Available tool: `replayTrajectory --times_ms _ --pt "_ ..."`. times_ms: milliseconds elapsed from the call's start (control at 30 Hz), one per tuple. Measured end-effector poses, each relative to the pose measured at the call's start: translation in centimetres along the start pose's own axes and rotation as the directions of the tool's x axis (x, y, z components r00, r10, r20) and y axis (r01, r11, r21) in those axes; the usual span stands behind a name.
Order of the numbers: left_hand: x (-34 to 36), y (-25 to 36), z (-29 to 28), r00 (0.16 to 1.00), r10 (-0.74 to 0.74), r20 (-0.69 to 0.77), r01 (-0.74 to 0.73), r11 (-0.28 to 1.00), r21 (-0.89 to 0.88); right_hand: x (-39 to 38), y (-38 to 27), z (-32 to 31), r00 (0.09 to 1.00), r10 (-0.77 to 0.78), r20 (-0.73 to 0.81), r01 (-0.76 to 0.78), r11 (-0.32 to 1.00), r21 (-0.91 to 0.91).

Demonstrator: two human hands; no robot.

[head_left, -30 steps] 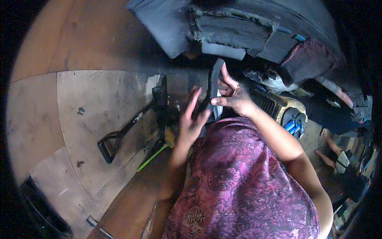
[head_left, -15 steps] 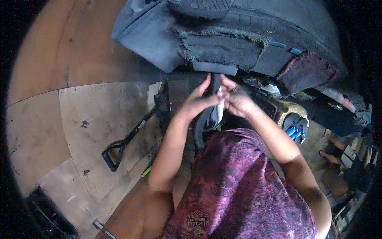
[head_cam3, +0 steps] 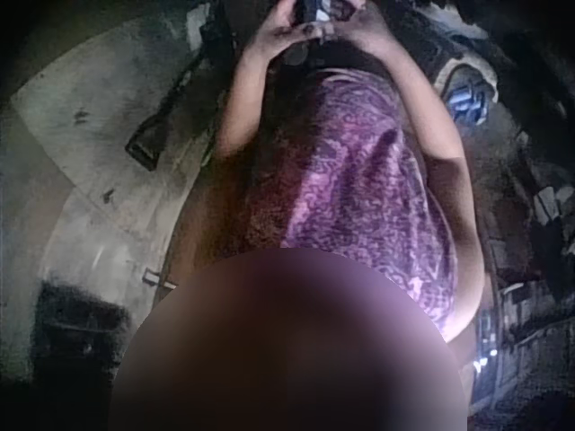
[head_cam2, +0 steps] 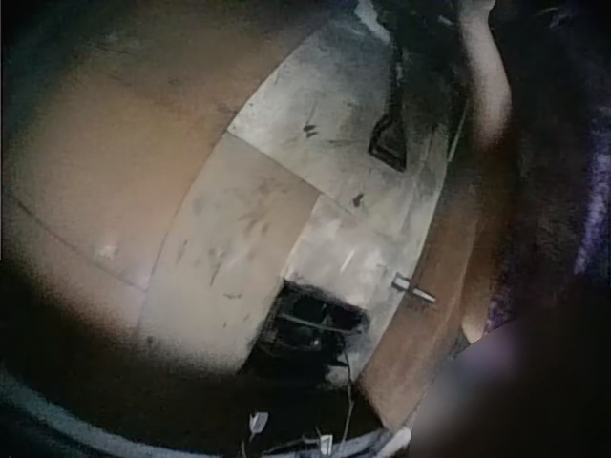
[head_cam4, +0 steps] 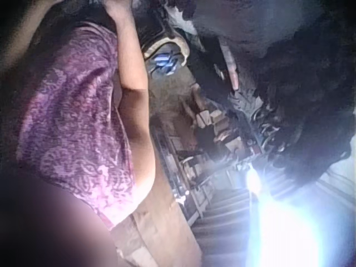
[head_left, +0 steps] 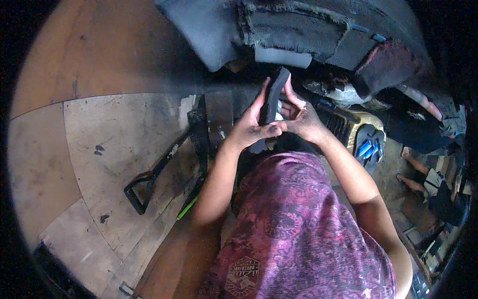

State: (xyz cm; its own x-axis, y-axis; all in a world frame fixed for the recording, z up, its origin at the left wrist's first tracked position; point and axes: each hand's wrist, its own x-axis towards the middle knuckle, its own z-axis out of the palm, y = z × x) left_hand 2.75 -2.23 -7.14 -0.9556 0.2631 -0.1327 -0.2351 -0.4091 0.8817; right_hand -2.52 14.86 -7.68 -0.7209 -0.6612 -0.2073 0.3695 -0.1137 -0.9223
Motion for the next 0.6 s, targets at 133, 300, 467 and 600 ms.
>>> replayTrajectory --times_ms 133,300,467,600 --pt "1.5 0.3 1.2 0.967 0.063 -0.247 0.005 0.964 0.265 0.1 0.3 0.8 0.994 -0.105 0.024 0.107 0.971 -0.213" --pt "2.8 2.4 2.7 0.861 0.248 -0.444 0.2 0.638 0.743 1.1 -1.2 0.6 0.981 0.18 0.074 -0.181 0.983 0.008" --pt "3.5 4.2 3.5 0.864 0.118 -0.49 0.339 0.583 0.738 1.3 -2.0 -0.2 0.969 0.169 0.179 -0.183 0.981 0.064" --pt "4.6 3.9 3.8 0.838 -0.005 -0.546 0.434 0.612 0.661 1.6 -1.7 -1.3 0.942 0.285 0.177 -0.315 0.933 0.175"
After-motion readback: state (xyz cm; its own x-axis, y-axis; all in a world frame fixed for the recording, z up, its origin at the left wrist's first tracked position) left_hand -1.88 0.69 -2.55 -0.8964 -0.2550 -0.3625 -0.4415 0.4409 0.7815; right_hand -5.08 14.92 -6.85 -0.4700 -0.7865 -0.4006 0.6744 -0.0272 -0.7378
